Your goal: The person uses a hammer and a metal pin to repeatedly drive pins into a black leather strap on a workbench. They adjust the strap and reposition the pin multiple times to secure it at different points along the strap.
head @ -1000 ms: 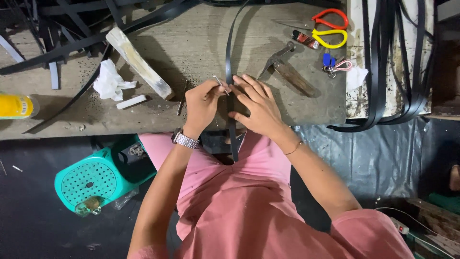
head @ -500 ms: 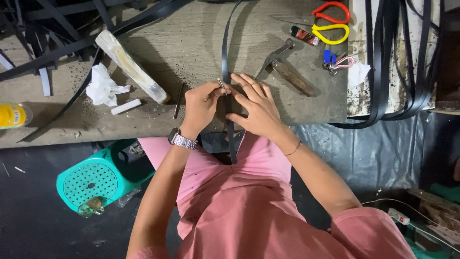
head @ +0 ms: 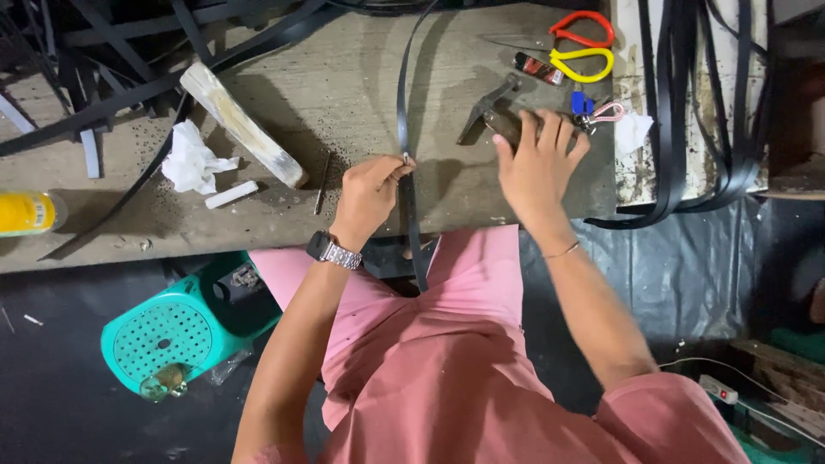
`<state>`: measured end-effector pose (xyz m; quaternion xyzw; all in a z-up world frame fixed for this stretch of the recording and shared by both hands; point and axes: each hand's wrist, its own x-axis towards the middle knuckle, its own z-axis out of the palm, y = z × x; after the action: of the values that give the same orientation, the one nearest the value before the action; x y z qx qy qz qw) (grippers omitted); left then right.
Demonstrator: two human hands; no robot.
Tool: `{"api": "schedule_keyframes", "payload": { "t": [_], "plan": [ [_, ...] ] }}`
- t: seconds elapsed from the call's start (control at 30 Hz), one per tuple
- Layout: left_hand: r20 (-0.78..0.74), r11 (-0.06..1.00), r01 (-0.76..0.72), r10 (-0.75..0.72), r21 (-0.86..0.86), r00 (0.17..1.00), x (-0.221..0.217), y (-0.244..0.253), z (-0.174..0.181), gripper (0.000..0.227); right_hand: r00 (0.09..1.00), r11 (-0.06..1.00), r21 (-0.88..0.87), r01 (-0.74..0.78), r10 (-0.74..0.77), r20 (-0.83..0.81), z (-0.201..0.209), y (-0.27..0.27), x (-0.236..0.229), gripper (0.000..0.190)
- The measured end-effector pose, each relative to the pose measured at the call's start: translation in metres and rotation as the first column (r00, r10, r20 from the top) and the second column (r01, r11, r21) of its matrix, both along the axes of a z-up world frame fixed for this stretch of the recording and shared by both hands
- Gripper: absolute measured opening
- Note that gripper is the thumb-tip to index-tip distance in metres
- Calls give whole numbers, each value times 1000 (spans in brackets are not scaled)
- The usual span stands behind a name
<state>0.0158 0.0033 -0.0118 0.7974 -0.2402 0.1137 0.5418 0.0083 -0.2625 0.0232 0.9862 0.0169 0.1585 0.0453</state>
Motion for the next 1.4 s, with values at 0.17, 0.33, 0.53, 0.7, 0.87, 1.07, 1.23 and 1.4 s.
{"api": "schedule_keyframes", "payload": {
  "t": [0.17, 0.33, 0.53, 0.7, 0.87, 1.07, 1.23, 1.4],
  "plan": [
    [27, 1000, -16, 16, -3, 1000, 0, -4, 1, 13, 997, 980, 198, -37, 49, -53, -6, -21, -1, 40],
    [-18, 999, -44, 44, 11, 999, -3, -3, -13, 16, 970, 690, 721, -60, 210, -120, 40, 6, -37, 35],
    [10, 996, -50, 49, 78, 999, 0, -1, -45, 19, 894, 755, 630, -185, 395, -211, 83, 46, -43, 36],
    [12, 998, -22, 21, 52, 1000, -3, 0, -29, 16, 924, 631, 683, -368, 330, 193, 48, 21, -51, 28],
    [34, 989, -70, 66, 130, 997, -3, -3, -27, 16, 927, 745, 601, -290, 374, -17, 80, 48, -46, 37],
    [20, 992, -85, 84, 94, 996, -5, -8, -17, 13, 975, 787, 610, -95, 196, -102, 57, 31, -32, 47],
    [40, 996, -44, 41, 81, 998, -3, -5, -1, 11, 986, 959, 253, -129, 97, 137, 1, 12, -7, 31],
    [4, 998, -61, 61, 9, 998, -1, -5, 4, 8, 911, 820, 403, -406, 396, 111, -27, 51, -14, 35]
  ]
}}
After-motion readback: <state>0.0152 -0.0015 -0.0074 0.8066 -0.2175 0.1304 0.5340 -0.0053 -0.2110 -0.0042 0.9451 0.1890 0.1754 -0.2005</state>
